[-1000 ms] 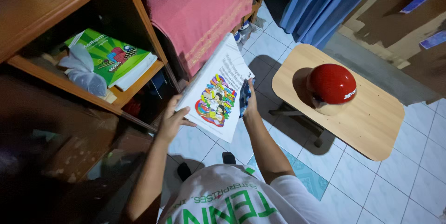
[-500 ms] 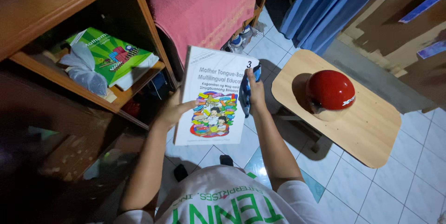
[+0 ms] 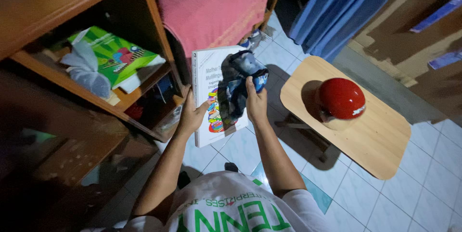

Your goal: The person wipes a red helmet and two books with a patterned cloth. They retrieve the helmet from a shelf, wipe it thoroughly, and place it on a small table. Then they take two books from the shelf, wipe each cover, and place them on the table next to the helmet.

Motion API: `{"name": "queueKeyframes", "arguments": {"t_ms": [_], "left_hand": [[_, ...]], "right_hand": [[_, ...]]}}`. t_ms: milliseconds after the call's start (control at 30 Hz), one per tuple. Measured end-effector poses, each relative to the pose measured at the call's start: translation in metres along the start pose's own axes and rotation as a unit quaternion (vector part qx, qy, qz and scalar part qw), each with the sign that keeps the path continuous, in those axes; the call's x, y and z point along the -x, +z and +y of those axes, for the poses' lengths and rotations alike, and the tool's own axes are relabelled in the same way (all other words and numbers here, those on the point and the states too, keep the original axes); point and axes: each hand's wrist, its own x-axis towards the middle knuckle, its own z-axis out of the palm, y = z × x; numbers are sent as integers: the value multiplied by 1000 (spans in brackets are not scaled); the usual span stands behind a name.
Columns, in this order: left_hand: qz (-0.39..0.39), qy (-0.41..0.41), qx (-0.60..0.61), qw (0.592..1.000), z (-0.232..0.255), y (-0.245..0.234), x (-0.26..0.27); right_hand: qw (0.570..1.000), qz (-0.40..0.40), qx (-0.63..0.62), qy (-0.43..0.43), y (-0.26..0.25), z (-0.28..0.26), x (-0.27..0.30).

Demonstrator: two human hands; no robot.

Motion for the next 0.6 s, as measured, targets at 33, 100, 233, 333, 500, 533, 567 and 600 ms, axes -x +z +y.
{"name": "queueKeyframes", "arguments": {"t_ms": [33, 100, 233, 333, 500, 533, 567, 600], "left_hand": [[-3, 19, 0, 1000, 0, -3, 0], [5, 9, 27, 1000, 0, -9, -2], [47, -45, 92, 994, -3, -25, -6], [89, -68, 144, 983, -7, -35, -10], [100, 11, 46, 994, -14, -49, -22], [94, 25, 25, 995, -15, -51, -27], [94, 25, 17, 995, -15, -52, -32], [93, 25, 9, 995, -15, -53, -38]], "right_hand": [[1000, -4, 1, 17, 4, -1, 0], [999, -13, 4, 51, 13, -10, -1], [988, -11, -126, 86, 27, -34, -12], [994, -9, -82, 78, 27, -28, -21], [967, -112, 228, 16, 57, 22, -4], [962, -120, 233, -82, 69, 30, 0], [947, -128, 235, -179, 82, 37, 4], [922, -138, 234, -274, 91, 41, 5]]}}
